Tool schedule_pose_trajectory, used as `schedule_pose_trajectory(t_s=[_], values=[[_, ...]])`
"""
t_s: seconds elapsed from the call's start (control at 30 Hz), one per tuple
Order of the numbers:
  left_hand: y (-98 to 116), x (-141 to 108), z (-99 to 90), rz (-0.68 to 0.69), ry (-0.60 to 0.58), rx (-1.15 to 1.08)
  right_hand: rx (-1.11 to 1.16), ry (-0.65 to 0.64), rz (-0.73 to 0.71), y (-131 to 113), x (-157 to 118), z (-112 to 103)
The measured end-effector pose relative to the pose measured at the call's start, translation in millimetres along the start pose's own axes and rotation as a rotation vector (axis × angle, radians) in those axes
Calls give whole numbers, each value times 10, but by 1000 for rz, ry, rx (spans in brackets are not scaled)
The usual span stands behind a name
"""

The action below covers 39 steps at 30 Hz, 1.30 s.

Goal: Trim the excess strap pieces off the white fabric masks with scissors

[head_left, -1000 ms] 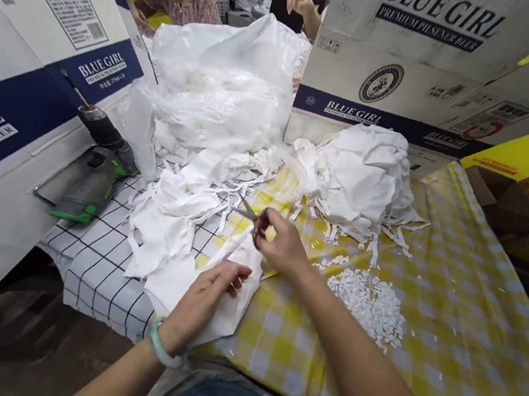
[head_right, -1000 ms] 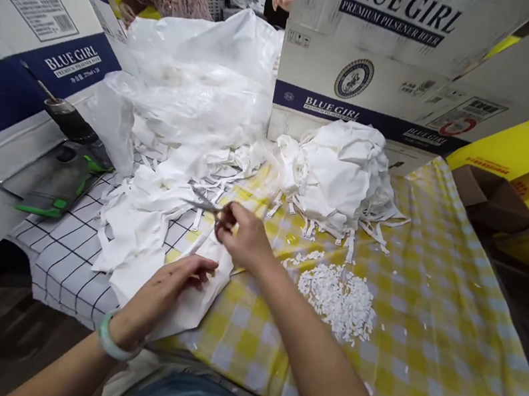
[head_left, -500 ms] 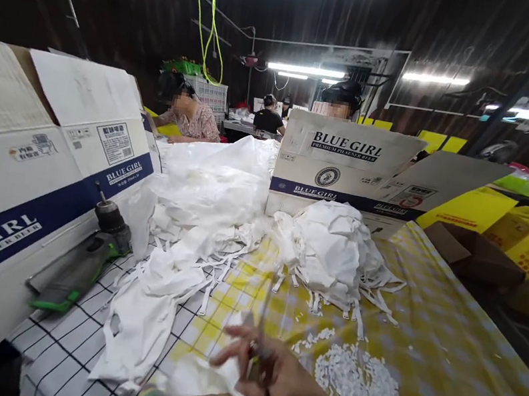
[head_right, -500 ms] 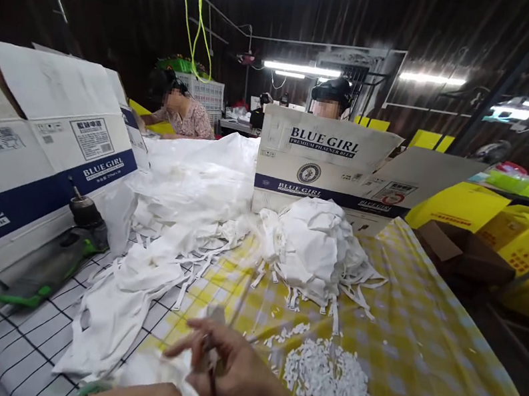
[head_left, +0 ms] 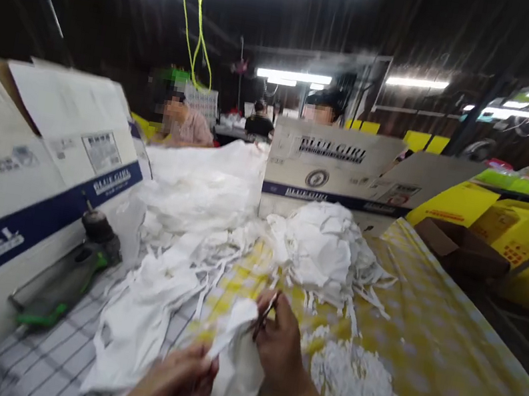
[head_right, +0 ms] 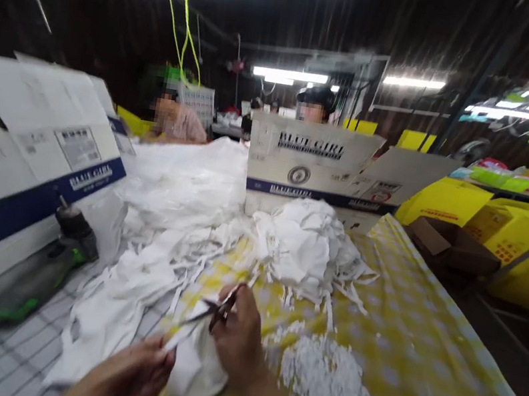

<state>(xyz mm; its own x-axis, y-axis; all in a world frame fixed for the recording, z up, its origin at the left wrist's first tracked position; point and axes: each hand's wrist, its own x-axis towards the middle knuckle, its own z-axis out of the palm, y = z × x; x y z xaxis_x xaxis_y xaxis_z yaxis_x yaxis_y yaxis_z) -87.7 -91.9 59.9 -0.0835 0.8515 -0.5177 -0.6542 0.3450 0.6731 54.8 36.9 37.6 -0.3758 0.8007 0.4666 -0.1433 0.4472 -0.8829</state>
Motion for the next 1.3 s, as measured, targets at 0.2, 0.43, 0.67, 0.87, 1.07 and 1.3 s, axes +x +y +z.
schedule_pose_trajectory(t_s=[0.2,0.43,0.67,0.87,1.07,1.3], values=[[-38,-25,123,50,-66,97,-84,144,129,118,-132,-81],[-178,56,76,-111,-128,2,-48,190,82,48,-142,-123],[-152,-57,44,170,-125,342,99,143,294,82,-328,20],[-137,37,273,549,-145,492,284,24,557,89,-936,366],[-459,277,410,462,-131,395,-23,-124,611,-124,-1071,-351],[-707,309,492,402,-240,561,-525,-370,449,-386,-985,-847]])
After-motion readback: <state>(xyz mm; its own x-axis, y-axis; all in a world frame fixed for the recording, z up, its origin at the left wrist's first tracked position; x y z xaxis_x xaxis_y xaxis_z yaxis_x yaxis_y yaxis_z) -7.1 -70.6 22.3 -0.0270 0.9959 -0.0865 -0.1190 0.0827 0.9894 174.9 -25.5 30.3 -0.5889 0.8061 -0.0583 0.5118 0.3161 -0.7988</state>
